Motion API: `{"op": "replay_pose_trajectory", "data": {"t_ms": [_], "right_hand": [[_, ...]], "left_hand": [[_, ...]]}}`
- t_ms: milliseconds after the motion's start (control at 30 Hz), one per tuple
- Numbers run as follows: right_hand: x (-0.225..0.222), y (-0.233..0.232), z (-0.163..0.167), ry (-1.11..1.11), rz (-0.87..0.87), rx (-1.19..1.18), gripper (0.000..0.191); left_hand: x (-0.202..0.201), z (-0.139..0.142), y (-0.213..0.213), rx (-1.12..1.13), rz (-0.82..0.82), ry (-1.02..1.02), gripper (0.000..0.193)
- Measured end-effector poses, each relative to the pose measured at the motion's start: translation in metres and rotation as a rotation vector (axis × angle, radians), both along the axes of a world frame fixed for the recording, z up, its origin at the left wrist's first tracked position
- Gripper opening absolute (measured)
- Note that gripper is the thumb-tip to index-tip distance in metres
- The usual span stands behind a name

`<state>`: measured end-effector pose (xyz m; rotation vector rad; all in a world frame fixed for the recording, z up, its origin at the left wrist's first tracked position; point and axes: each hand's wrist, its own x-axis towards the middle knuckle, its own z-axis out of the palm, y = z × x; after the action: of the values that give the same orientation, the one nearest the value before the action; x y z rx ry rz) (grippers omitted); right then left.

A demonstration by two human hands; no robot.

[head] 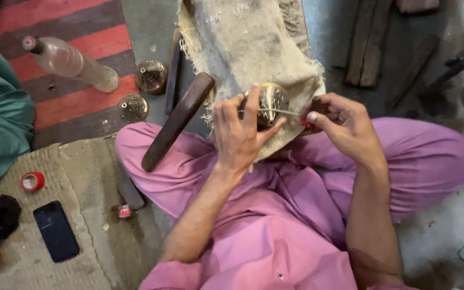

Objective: The person sits cross-legged and repeatedly hammers a small metal cone-shaped object with a wooden mallet. They hold the object with one hand and strike it with the other, occasionally repositioning the object on a cloth-covered block.

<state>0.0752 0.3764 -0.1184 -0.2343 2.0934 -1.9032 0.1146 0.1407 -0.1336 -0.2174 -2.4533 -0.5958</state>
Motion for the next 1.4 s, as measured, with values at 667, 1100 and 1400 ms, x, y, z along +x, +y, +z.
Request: {"op": "replay_pose_trajectory", "data": {"t_ms": [667,1100,1400], "right_hand": [[-0.037,-0.117,0.042,0.315,0.131,0.067,0.016],[-0.031,-0.129,0.042,0.546,0.111,0.320,0.019],[-0.030,-0.129,0.041,0.582,0.114,0.394,0.019]], "left_hand": [[0.018,-0.008,-0.173,0.472,0.010,-0.828,0.053],[0.008,0.044,-0.160,0.546,-0.151,-0.633,0.059],[-0.014,0.067,-0.176,-0.138,-0.182,-0.250,0.074]]}}
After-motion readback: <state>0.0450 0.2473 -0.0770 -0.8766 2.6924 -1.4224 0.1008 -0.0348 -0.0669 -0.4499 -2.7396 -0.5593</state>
